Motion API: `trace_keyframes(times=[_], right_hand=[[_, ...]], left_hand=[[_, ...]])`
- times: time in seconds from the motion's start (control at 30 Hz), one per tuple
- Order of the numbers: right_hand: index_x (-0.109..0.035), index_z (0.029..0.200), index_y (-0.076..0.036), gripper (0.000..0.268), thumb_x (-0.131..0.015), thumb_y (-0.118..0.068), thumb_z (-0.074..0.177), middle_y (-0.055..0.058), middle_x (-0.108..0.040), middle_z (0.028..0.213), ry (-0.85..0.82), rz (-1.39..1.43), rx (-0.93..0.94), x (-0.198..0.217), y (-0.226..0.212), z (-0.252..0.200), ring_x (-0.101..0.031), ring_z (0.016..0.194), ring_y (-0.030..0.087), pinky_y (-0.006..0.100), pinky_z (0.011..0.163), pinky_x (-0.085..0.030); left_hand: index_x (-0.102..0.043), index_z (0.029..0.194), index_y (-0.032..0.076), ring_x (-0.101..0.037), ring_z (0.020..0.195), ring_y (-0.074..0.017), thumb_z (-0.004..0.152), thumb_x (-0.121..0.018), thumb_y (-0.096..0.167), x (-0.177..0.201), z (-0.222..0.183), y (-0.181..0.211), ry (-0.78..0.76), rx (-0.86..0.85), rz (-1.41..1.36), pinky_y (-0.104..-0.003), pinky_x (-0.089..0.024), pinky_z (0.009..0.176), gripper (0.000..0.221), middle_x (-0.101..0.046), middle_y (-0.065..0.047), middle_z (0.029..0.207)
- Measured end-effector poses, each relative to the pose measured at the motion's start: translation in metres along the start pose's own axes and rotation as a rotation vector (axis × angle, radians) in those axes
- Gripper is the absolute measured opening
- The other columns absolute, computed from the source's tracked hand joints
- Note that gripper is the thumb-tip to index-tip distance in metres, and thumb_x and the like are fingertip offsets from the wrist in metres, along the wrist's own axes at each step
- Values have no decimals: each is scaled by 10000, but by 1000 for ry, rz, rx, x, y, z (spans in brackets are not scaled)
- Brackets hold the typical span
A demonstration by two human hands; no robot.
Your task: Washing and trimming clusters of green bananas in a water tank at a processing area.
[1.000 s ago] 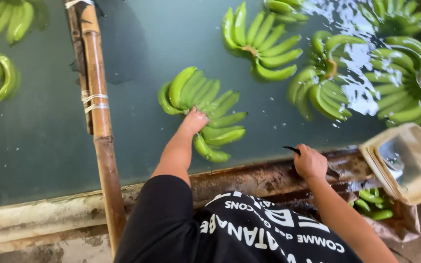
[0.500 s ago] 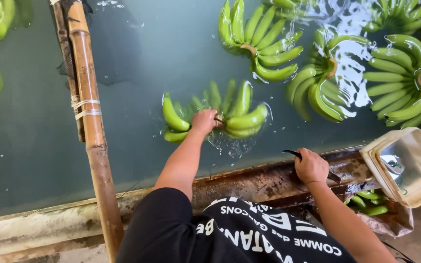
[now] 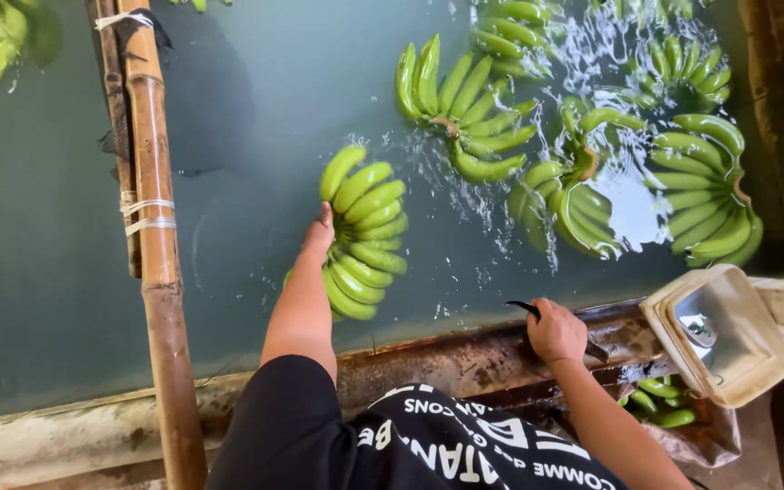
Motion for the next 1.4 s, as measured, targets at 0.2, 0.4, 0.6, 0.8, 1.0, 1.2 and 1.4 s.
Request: trace_keyframes(times=[0.2, 0.4, 0.6, 0.8, 1.0, 1.2, 1.4], right_hand=[[-711, 996, -176, 158, -645, -280, 897, 38, -746, 936, 22, 8, 1, -3, 1, 0, -706, 899, 292, 448, 737, -540], [-717, 1013, -170, 180, -654, -283, 888, 47, -751, 967, 19, -7, 7, -11, 5, 0, -706, 919, 303, 448, 750, -537], [-715, 1014, -173, 167, -649, -284, 907, 35, -754, 974, 0, -12, -21, -10, 5, 0, -709, 939, 291, 433, 774, -542], [-716, 1008, -177, 165, -653, -282, 897, 37, -751, 976, 11, 17, -11, -7, 5, 0, -709, 936, 290, 430, 778, -545], [-717, 1033, -187, 200, -656, -289, 873, 56, -748, 949, 4, 21, -20, -3, 3, 4, -708, 904, 298, 438, 753, -545], [-706, 982, -180, 142, -655, -278, 893, 56, -726, 894, -36, 24, -32, 3, 0, 4, -698, 882, 304, 447, 741, -545], [-707, 965, -166, 144, -684, -260, 858, 57, -728, 883, 3, 46, 0, 4, -3, 4, -698, 858, 300, 444, 726, -544]], left_hand=[[-462, 1502, 4, -506, 1370, -372, 878, -155, 889, 25, -21, -45, 202, 112, -453, -452, -412, 1108, 1126, -542, -221, 1461], [-333, 1572, 29, -349, 1487, -296, 821, -130, 899, 60, -34, -140, 404, 234, -897, -414, -275, 1199, 1167, -376, -147, 1627], [-173, 1624, 120, -338, 1481, -327, 797, -136, 876, 131, -57, -219, 506, 343, -1223, -479, -222, 1211, 1122, -287, -109, 1662], [-436, 1518, 29, -472, 1371, -354, 964, -377, 685, 165, -71, -250, 863, 534, -582, -534, -303, 1177, 860, -518, -169, 1506], [-589, 1369, 138, -439, 1504, -322, 999, -593, 52, 148, -118, 8, 1171, -336, -164, -551, -383, 1262, 380, -526, -83, 1500], [-610, 1320, 62, -402, 1425, -424, 779, -735, 44, 11, -76, 276, 672, -1001, 263, -546, -329, 1186, 556, -497, -195, 1463], [-476, 1511, 247, -182, 1523, -371, 914, -516, 120, -115, 5, 354, 283, -1050, 766, -582, -134, 1187, 611, -273, -89, 1653]])
Point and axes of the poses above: each hand's wrist, its own z-axis towards the middle knuckle, its own x-axis out of the back of the hand, y = z × x, the point moved 5 cm from there along z, towards the middle knuckle
